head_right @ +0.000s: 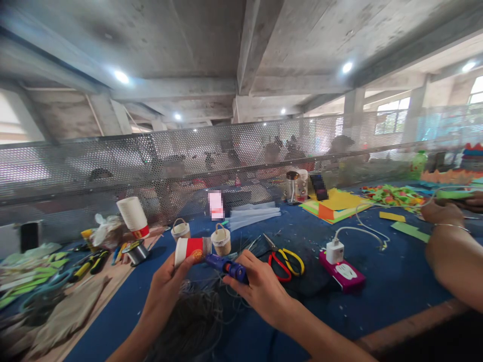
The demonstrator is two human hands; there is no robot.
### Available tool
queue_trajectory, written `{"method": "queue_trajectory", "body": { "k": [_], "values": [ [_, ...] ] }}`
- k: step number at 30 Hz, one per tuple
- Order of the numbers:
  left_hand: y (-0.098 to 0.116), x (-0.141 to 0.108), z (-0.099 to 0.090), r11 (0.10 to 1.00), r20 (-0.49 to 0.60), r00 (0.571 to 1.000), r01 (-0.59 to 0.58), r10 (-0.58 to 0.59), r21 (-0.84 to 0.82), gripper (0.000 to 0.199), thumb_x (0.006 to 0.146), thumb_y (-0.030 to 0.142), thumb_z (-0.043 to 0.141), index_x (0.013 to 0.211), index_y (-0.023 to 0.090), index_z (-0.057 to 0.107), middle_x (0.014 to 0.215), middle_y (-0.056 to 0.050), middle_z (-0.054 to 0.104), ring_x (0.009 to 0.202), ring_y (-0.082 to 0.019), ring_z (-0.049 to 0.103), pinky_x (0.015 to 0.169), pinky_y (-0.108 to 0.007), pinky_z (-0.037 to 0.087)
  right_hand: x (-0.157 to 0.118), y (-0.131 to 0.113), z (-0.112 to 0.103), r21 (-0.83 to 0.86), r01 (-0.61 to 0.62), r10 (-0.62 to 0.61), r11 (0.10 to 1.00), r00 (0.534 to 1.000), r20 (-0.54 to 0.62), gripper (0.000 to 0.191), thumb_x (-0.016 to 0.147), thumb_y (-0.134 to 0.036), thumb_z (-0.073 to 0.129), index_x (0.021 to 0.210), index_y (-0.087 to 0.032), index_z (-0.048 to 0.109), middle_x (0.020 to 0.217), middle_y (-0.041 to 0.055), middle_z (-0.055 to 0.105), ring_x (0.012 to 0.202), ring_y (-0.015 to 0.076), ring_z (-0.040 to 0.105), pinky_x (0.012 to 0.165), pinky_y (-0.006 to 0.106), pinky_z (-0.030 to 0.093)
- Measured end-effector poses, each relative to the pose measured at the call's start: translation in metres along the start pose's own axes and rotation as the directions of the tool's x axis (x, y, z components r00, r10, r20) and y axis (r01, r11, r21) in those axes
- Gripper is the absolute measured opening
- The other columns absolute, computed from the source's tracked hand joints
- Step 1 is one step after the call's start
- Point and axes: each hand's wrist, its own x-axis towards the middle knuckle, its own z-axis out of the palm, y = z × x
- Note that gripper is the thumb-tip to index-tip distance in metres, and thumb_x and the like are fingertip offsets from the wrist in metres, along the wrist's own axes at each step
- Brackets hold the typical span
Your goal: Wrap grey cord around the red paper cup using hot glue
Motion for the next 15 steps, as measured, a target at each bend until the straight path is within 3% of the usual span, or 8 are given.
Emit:
{"method": "queue_trajectory", "body": {
  "k": [15],
  "values": [
    [0.0032,-0.0008,0.0,1.0,0.018,1.0,0.007,-0.007,-0.003,0.036,0.09,0.044,0.056,0.11,0.017,0.069,0.112,-0.006,0.075,0.107,-0.028,0.065,0.097,-0.038,0.046,-0.0005,-0.0011,-0.0015,-0.018,-0.008,0.008,1.0,1.0,-0.003,0.031,0.094,-0.037,0.058,0.074,-0.021,0.041,0.081,-0.0043,0.043,0.069,0.0103,0.044,0.062,0.023,0.032]
  ]
}}
